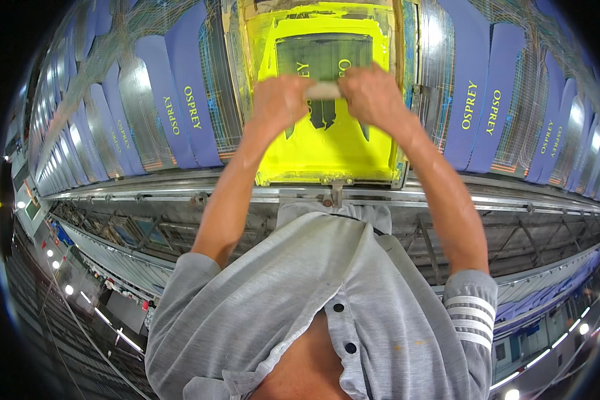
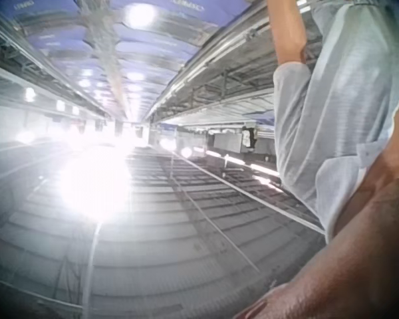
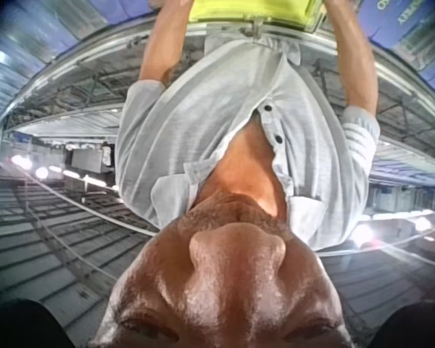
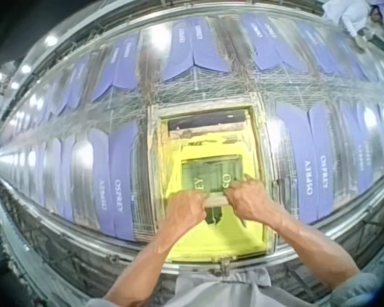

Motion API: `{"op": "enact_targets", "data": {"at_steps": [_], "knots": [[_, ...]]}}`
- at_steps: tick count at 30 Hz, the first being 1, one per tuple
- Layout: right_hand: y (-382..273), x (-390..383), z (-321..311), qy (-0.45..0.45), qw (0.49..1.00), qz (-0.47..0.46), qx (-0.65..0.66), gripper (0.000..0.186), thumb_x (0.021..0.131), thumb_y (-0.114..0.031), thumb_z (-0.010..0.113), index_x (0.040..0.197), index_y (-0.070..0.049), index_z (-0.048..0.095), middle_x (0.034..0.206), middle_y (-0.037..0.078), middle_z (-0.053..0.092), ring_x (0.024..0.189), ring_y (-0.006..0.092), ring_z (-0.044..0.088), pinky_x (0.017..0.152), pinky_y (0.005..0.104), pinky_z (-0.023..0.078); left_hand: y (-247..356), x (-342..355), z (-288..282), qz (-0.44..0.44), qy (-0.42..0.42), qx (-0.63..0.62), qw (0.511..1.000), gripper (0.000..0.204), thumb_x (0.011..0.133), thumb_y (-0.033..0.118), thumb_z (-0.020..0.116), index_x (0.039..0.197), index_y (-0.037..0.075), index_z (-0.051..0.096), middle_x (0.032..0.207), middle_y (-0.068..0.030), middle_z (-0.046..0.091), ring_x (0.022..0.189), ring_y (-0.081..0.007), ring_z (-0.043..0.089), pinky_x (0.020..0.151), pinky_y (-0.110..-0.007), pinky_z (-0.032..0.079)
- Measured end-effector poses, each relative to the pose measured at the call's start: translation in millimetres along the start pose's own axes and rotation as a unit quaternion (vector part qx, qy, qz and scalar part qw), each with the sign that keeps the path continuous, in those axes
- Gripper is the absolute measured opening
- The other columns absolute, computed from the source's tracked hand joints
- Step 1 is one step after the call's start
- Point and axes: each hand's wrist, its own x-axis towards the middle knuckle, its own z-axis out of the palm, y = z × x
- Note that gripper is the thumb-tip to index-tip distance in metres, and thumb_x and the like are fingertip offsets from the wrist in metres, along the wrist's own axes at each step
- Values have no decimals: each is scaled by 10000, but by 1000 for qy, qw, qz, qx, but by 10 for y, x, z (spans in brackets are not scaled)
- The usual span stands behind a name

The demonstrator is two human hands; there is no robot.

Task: The person performs screen printing on a purple t-shirt using a yellow squeegee and a screen frame. They repeatedly pull the squeegee across the screen to apply ink, then lift the screen to reveal the printed logo before lowering it to continue the process.

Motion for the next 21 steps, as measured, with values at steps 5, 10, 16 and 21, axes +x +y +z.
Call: {"op": "enact_targets", "data": {"at_steps": [5,10,16,21], "knots": [[-609,-805,283,27,999,10,38,104,729,-70,649,832,-77,658,859,97,624,876,281,654,968,504,492,266,-899,495,17,59,-62,996,336,704,26,632,1012,102,746,964,-94,740,814,-303,712,689,-417,570],[-433,-888,-48,-59,940,115,314,606,825,-447,751,1230,-13,634,1206,214,638,1224,372,563,1081,495,411,305,-1017,604,17,64,-47,997,355,698,28,628,1023,105,749,1041,-75,738,887,-292,708,730,-412,566],[1005,-825,495,314,853,373,185,414,923,-333,629,1152,8,678,1129,236,685,1025,430,625,887,469,478,333,-937,628,15,58,-31,998,376,707,53,624,1046,145,761,1055,-56,738,915,-287,706,773,-419,559],[877,-812,371,325,822,388,261,355,924,-309,631,992,26,726,800,180,693,710,284,603,694,427,459,265,-1083,632,4,48,-46,998,377,722,71,620,1060,160,761,1065,-52,737,946,-284,700,788,-432,558]]}}
